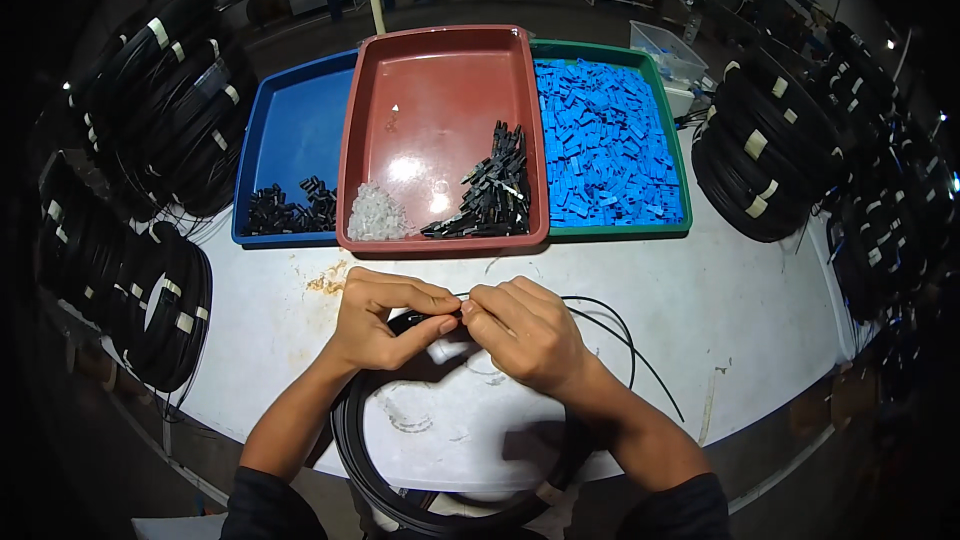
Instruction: The person assembles small plastic connectors onto electrical cables by hand.
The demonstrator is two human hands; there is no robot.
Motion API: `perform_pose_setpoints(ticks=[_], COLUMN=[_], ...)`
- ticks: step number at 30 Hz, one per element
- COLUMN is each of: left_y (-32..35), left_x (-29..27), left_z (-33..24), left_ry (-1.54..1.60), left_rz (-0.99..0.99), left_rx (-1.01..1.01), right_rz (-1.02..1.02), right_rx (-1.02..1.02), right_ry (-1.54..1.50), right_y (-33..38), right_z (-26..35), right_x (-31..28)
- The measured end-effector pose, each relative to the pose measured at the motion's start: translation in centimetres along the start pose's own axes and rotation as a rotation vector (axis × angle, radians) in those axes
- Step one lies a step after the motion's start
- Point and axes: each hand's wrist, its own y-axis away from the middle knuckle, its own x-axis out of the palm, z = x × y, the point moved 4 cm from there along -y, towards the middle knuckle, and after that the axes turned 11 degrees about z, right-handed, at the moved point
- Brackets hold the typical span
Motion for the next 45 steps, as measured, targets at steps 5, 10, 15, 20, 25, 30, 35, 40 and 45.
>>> perform_pose_setpoints(ticks=[5,10,15,20,25,30,35,40,45], left_y=[0.1,0.6,0.0,-0.1,0.3,0.3,0.5,0.2,0.0], left_x=[0.1,1.0,0.2,0.4,0.6,0.2,0.7,0.2,0.7], left_z=[0.4,-0.8,0.7,-0.4,-0.7,1.0,-0.4,0.3,1.0], left_ry=[-0.007,-0.722,-0.092,-0.270,-0.595,0.032,-0.522,-0.248,0.049], left_rz=[0.019,0.135,0.038,0.091,0.088,0.007,0.087,0.099,0.041], left_rx=[-0.037,0.458,-0.072,-0.007,0.324,-0.239,0.275,-0.018,-0.221], right_rz=[0.076,0.218,0.076,0.129,0.103,0.087,0.187,0.133,0.079], right_rx=[0.056,0.660,0.234,0.187,0.396,0.096,0.627,0.447,0.215], right_ry=[-0.022,-0.729,-0.198,-0.146,-0.473,-0.034,-0.707,-0.449,-0.136], right_y=[0.1,1.3,0.5,0.7,0.9,0.4,1.1,0.7,0.9], right_z=[0.0,-2.2,-0.9,-0.8,-1.6,-0.4,-1.7,-1.4,-0.7], right_x=[0.0,2.2,0.8,0.9,1.8,0.4,1.4,1.3,0.6])
